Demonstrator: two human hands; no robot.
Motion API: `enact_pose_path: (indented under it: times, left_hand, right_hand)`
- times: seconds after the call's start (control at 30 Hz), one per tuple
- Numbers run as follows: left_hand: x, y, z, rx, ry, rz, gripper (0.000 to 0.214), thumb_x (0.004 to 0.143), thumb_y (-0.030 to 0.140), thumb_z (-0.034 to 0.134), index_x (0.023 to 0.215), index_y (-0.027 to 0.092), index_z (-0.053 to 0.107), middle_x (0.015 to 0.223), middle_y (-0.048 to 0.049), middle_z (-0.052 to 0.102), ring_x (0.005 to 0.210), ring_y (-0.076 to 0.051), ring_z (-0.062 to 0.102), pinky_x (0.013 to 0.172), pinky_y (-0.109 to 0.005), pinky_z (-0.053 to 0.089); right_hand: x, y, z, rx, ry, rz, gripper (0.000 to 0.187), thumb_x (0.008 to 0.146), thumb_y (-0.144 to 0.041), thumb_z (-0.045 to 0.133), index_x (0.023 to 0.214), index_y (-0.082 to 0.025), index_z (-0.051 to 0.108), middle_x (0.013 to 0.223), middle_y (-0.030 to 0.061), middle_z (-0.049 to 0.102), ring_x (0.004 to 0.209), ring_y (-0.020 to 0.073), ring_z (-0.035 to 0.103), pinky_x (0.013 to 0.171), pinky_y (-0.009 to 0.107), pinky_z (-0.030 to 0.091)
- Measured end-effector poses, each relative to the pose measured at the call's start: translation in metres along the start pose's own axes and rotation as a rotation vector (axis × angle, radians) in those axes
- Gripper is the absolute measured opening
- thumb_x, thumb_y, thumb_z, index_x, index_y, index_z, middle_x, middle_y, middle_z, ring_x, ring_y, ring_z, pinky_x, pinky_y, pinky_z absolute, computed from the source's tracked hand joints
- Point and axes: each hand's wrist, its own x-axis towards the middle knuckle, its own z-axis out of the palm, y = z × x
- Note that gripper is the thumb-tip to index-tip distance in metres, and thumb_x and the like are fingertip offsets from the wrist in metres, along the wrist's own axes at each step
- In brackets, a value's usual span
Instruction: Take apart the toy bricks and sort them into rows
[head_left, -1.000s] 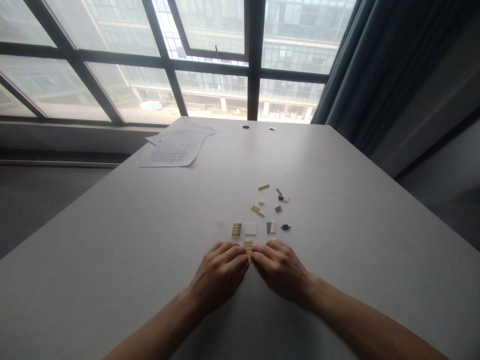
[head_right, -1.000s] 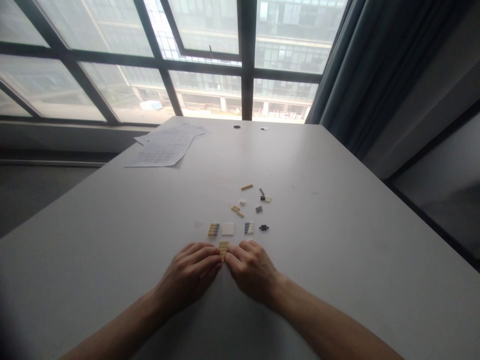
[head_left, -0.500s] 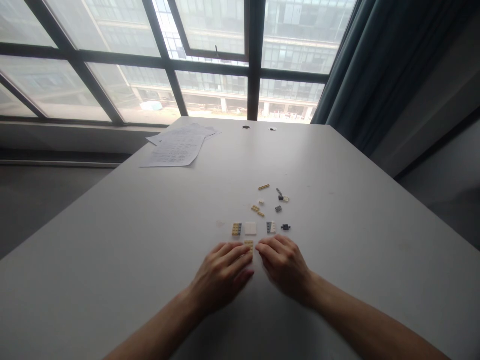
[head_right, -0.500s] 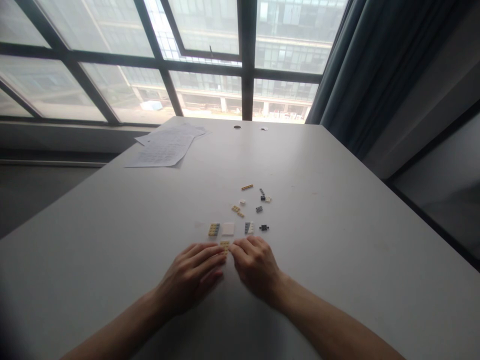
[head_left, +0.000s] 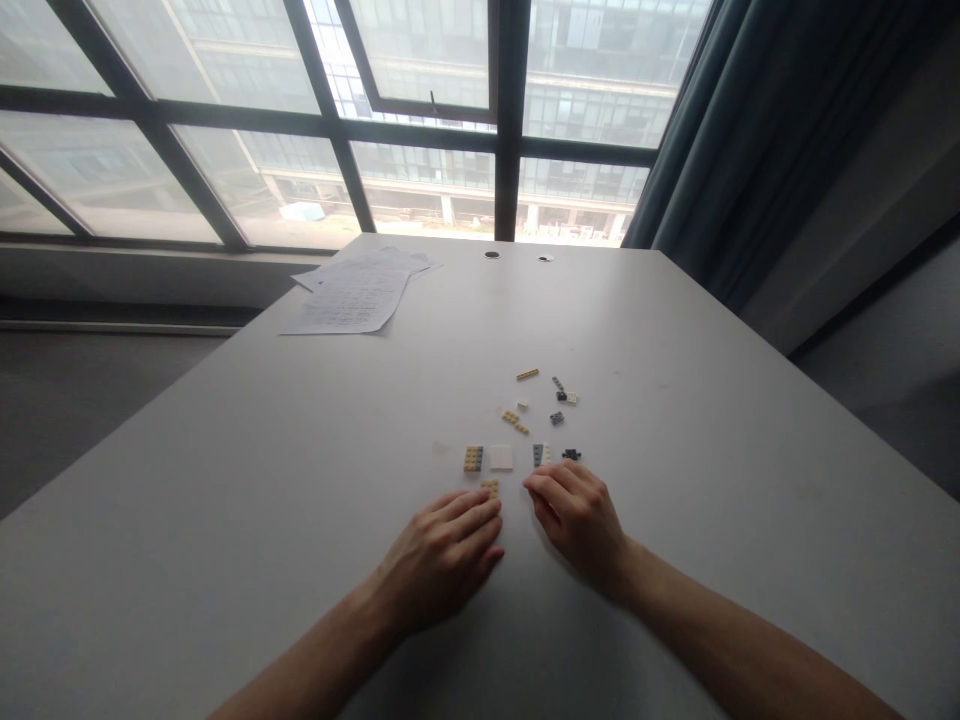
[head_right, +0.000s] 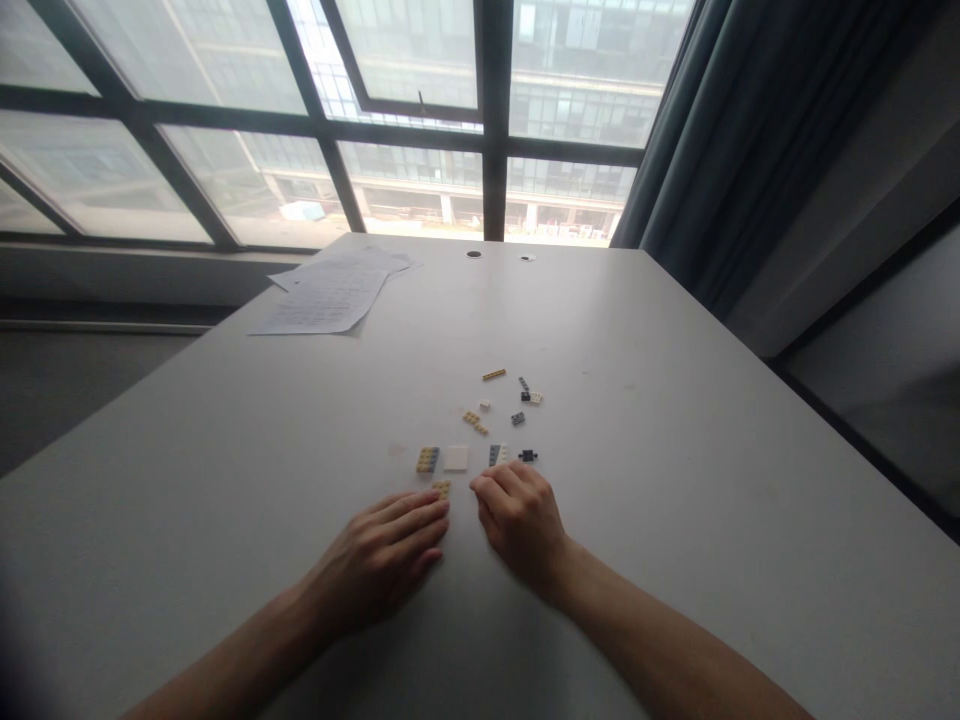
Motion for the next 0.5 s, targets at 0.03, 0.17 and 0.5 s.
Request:
enact_pose_path:
  times: [0.03, 0.17, 0.5]
  left_hand:
    - [-0.0004, -0.0004, -0.0004, 0.006, 0.005, 0.0, 0.02, 0.09, 0.021, 0.054, 0.106, 0.016, 0.064, 0.109, -0.0081, 0.071, 0.105, -0.024, 0.066, 0.092, -0.038, 0.054]
    - [-0.0008, -0.0017, -0.0024, 0.025, 0.03, -0.012, 0.018, 0.09, 0.021, 0.054, 0.104, 0.016, 0.065, 0.106, -0.008, 0.072, 0.101, -0.023, 0.067, 0.089, -0.038, 0.055]
    - [-0.0001, -0.0019, -0.0047, 0.044, 0.063, -0.031, 0.013, 0.089, 0.02, 0.055, 0.097, 0.017, 0.065, 0.1, -0.0073, 0.072, 0.096, -0.022, 0.068, 0.085, -0.036, 0.054]
  right_hand:
    - [-0.0002, 0.0001, 0.0, 0.003, 0.0, 0.0, 0.015, 0.089, -0.009, 0.052, 0.091, -0.018, 0.064, 0.085, 0.0059, 0.068, 0.079, 0.0189, 0.059, 0.076, 0.032, 0.048]
    - [-0.0018, 0.0007, -0.0002, 0.007, 0.0, 0.005, 0.015, 0.088, -0.009, 0.052, 0.091, -0.018, 0.064, 0.085, 0.0058, 0.068, 0.079, 0.0189, 0.059, 0.076, 0.032, 0.047]
    - [-0.0007, 0.0001, -0.0018, -0.003, 0.005, 0.009, 0.015, 0.087, -0.008, 0.053, 0.089, -0.019, 0.064, 0.084, 0.0058, 0.068, 0.078, 0.0192, 0.059, 0.074, 0.032, 0.048]
